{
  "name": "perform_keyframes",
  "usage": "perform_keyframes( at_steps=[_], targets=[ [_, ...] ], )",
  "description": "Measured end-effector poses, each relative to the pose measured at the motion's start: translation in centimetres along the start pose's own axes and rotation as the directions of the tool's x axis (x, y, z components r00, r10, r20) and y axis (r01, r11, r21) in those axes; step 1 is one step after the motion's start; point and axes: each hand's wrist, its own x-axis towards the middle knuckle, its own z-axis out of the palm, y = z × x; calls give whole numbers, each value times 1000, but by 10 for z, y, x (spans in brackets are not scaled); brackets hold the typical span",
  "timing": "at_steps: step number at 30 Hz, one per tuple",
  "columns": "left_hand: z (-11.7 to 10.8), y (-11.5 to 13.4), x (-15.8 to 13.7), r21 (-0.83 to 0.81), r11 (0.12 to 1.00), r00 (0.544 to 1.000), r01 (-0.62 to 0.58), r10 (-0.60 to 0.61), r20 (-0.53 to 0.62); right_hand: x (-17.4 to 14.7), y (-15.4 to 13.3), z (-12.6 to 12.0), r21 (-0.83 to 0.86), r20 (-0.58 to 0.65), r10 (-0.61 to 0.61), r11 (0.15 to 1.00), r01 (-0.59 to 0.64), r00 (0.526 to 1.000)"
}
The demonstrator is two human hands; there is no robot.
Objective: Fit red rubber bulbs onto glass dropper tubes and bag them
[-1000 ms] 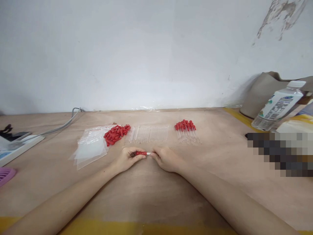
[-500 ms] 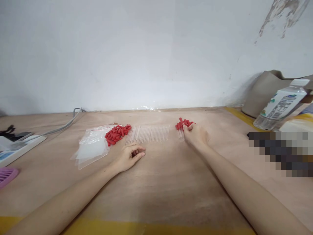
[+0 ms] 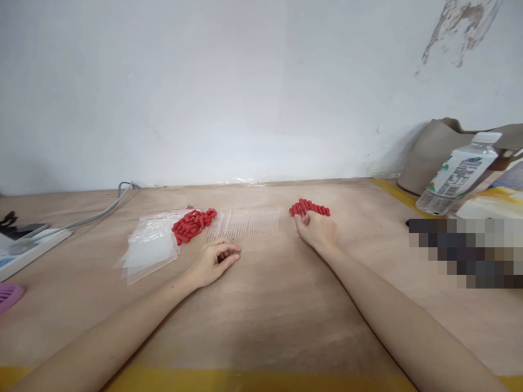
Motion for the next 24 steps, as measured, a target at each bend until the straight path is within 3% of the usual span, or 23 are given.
perform_keyframes(
  at_steps=[5,12,24],
  targets=[
    [0,0,0,-7,1000,1000,-5,5,5,-20,-24,9,18,14,-196,980,196,980],
    [1,-3,-1,-9,1000,1000,-9,9,8,-10,-44,21,1,72,-91,996,91,993],
    [2,-3,0,0,1000,1000,-10,10,20,-49,-7,-10,153,109,-190,973,172,976]
  ],
)
